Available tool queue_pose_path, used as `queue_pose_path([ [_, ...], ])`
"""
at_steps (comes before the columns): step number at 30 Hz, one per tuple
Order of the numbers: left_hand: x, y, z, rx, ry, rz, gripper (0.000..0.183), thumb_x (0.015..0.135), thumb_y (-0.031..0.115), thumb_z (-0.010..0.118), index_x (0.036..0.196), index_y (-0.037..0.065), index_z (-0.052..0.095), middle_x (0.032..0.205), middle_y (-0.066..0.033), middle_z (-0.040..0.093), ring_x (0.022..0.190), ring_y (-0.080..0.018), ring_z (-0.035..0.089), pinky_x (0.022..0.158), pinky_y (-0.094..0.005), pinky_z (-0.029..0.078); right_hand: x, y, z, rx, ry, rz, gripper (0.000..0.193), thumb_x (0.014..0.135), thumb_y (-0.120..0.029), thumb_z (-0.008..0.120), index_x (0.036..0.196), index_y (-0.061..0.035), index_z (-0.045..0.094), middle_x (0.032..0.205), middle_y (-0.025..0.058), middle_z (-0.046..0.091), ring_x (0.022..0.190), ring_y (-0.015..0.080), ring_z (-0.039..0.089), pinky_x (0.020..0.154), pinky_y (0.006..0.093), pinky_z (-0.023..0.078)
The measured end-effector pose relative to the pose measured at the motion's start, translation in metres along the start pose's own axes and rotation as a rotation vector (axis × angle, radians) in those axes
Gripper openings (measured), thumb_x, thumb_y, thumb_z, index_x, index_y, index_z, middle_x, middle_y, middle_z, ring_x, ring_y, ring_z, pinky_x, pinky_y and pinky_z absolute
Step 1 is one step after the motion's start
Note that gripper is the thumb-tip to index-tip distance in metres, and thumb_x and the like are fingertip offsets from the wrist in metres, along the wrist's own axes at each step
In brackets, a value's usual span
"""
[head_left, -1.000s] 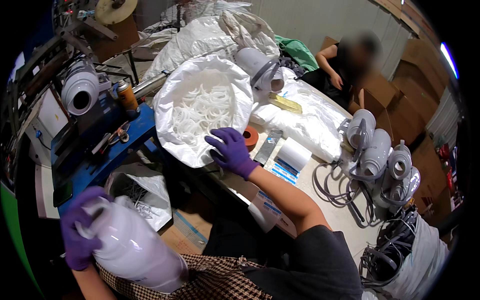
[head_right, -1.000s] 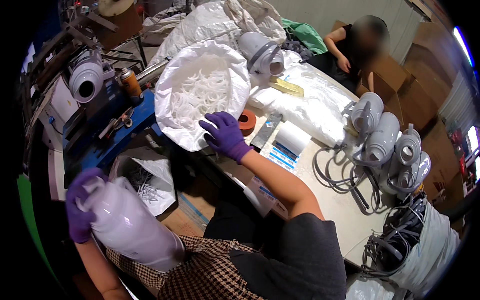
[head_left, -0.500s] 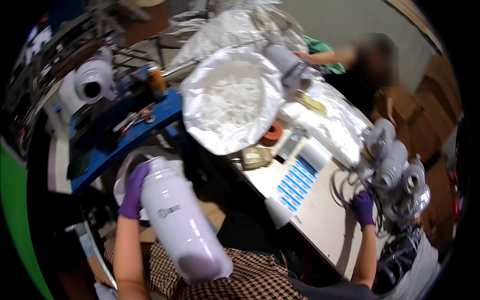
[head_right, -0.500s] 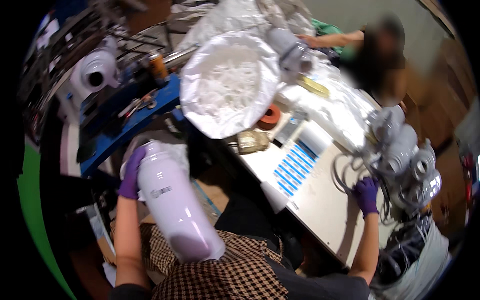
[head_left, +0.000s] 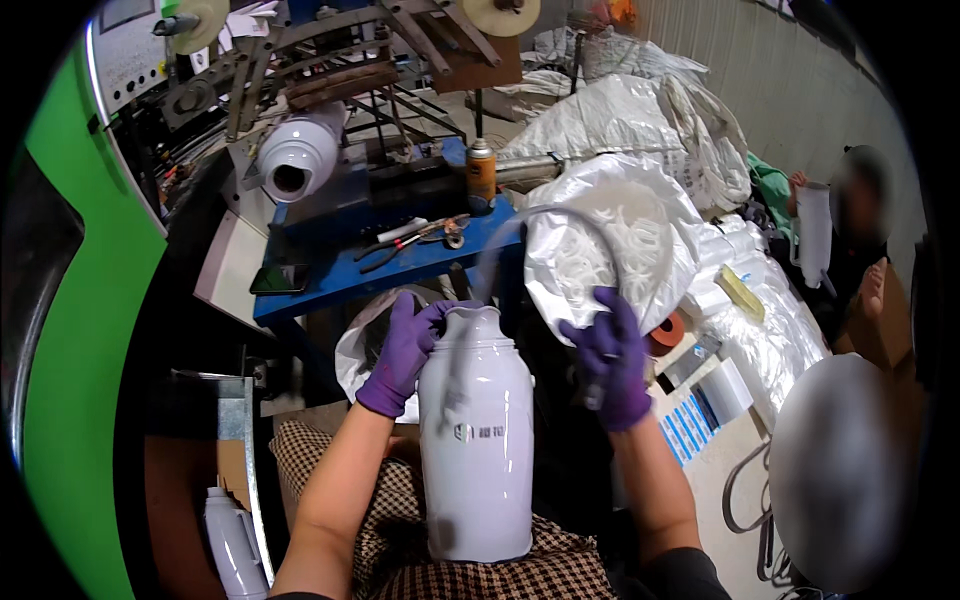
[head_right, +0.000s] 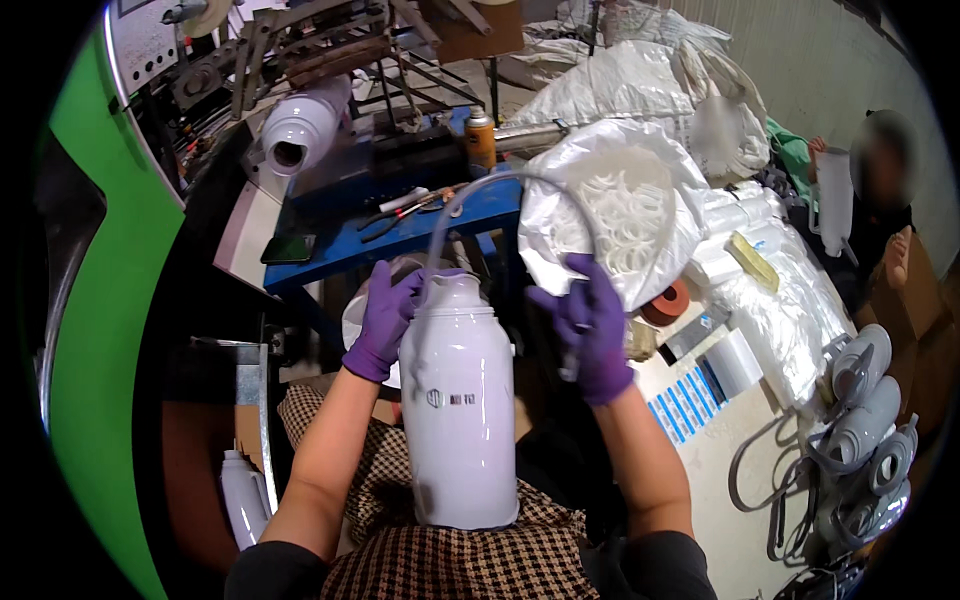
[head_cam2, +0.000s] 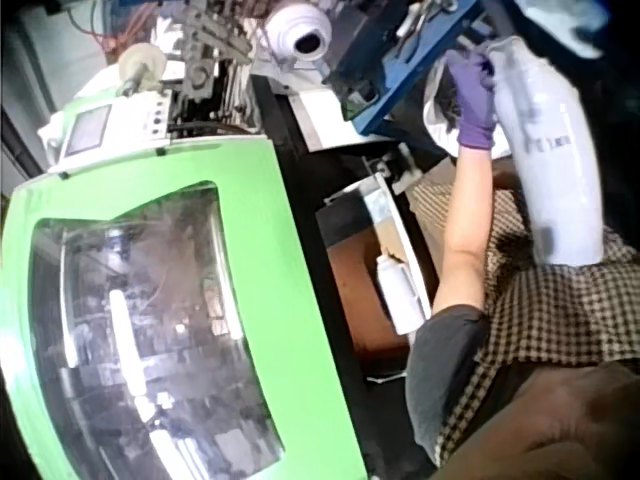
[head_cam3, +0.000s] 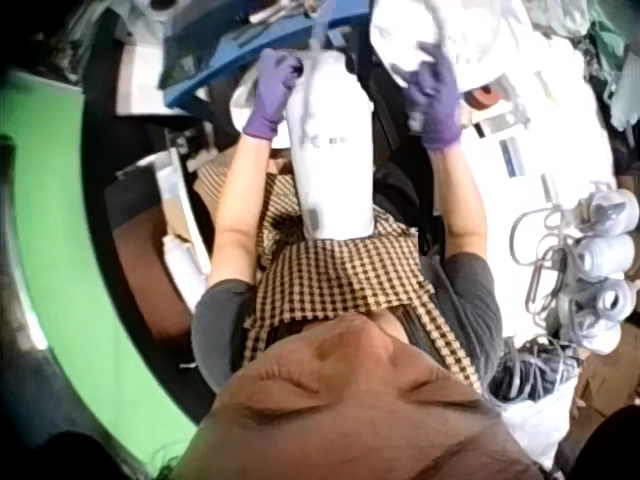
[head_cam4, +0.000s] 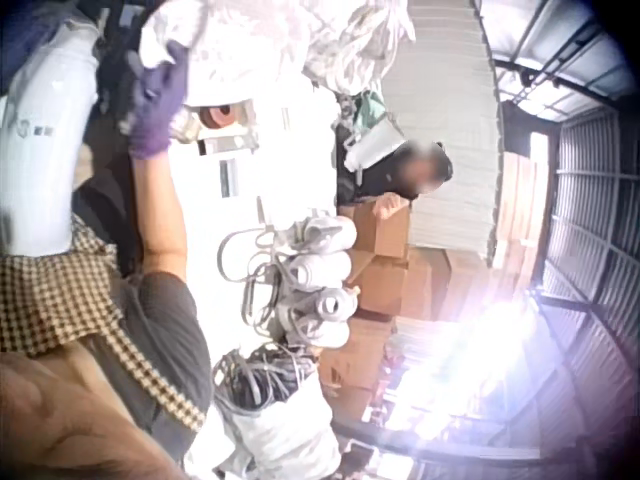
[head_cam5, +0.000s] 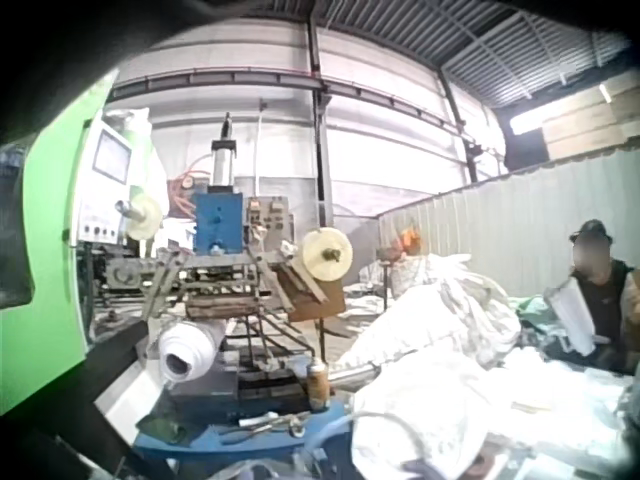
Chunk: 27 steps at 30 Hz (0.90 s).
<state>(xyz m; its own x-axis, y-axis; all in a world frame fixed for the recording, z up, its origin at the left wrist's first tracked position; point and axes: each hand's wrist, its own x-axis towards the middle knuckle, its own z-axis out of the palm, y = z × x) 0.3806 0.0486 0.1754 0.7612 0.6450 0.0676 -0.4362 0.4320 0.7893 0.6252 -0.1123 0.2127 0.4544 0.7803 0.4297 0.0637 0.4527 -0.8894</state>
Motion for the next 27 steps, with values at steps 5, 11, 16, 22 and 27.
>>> queue_pose_path([
  [5, -0.037, 0.026, 0.003, 0.03, 0.007, 0.328, 0.035, 0.104, 0.024, 0.054, 0.126, -0.001, 0.062, 0.143, -0.0183, 0.057, 0.136, -0.0265, 0.051, 0.119, -0.0392, 0.036, 0.008, 0.021, 0.093, 0.665, -0.076, 0.535, 0.03, 0.109, -0.032, 0.046, 0.114, -0.0047, 0.058, 0.055, -0.0065, 0.03, 0.043, 0.0061, 0.027, 0.055, 0.016, 0.037],
  [11, -0.057, 0.033, -0.025, -0.37, -0.033, 0.322, 0.041, 0.109, 0.034, 0.046, 0.103, -0.002, 0.067, 0.092, -0.0079, 0.065, 0.118, -0.0237, 0.06, 0.108, -0.038, 0.045, -0.003, 0.02, 0.121, 0.768, -0.15, 0.543, 0.031, 0.11, -0.031, 0.045, 0.106, -0.0045, 0.059, 0.053, -0.0064, 0.034, 0.05, 0.0068, 0.04, 0.091, 0.024, 0.05],
  [16, -0.065, 0.054, -0.003, 0.018, 0.253, 0.134, 0.037, 0.108, 0.025, 0.052, 0.125, -0.002, 0.07, 0.07, 0.0079, 0.05, 0.063, -0.0032, 0.04, 0.062, -0.0176, 0.035, 0.001, 0.036, 0.112, 0.998, -0.267, 0.507, 0.033, 0.111, -0.032, 0.043, 0.106, -0.0043, 0.061, 0.052, -0.0045, 0.032, 0.041, 0.009, 0.031, 0.056, 0.0168, 0.042],
  [22, -0.071, 0.064, 0.002, 0.885, 0.291, 0.645, 0.022, 0.091, 0.019, 0.067, 0.109, 0.008, 0.077, 0.088, 0.0019, 0.063, 0.084, -0.0138, 0.056, 0.076, -0.0266, 0.044, 0.002, 0.037, 0.125, 1.171, -0.324, 0.47, 0.06, 0.108, -0.046, 0.043, 0.149, -0.0032, 0.043, 0.112, 0.0136, 0.057, 0.106, 0.0246, 0.056, 0.123, 0.0451, 0.032],
  [27, -0.115, 0.058, 0.055, 1.557, -0.326, 1.353, 0.022, 0.081, 0.032, 0.074, 0.088, 0.012, 0.069, 0.106, -0.002, 0.069, 0.106, -0.0316, 0.061, 0.102, -0.0462, 0.045, 0.017, 0.004, 0.128, 0.527, -0.885, 0.547, 0.087, 0.092, -0.036, 0.064, 0.165, -0.0158, 0.021, 0.157, 0.0183, 0.044, 0.141, 0.0338, 0.047, 0.12, 0.0446, 0.036],
])
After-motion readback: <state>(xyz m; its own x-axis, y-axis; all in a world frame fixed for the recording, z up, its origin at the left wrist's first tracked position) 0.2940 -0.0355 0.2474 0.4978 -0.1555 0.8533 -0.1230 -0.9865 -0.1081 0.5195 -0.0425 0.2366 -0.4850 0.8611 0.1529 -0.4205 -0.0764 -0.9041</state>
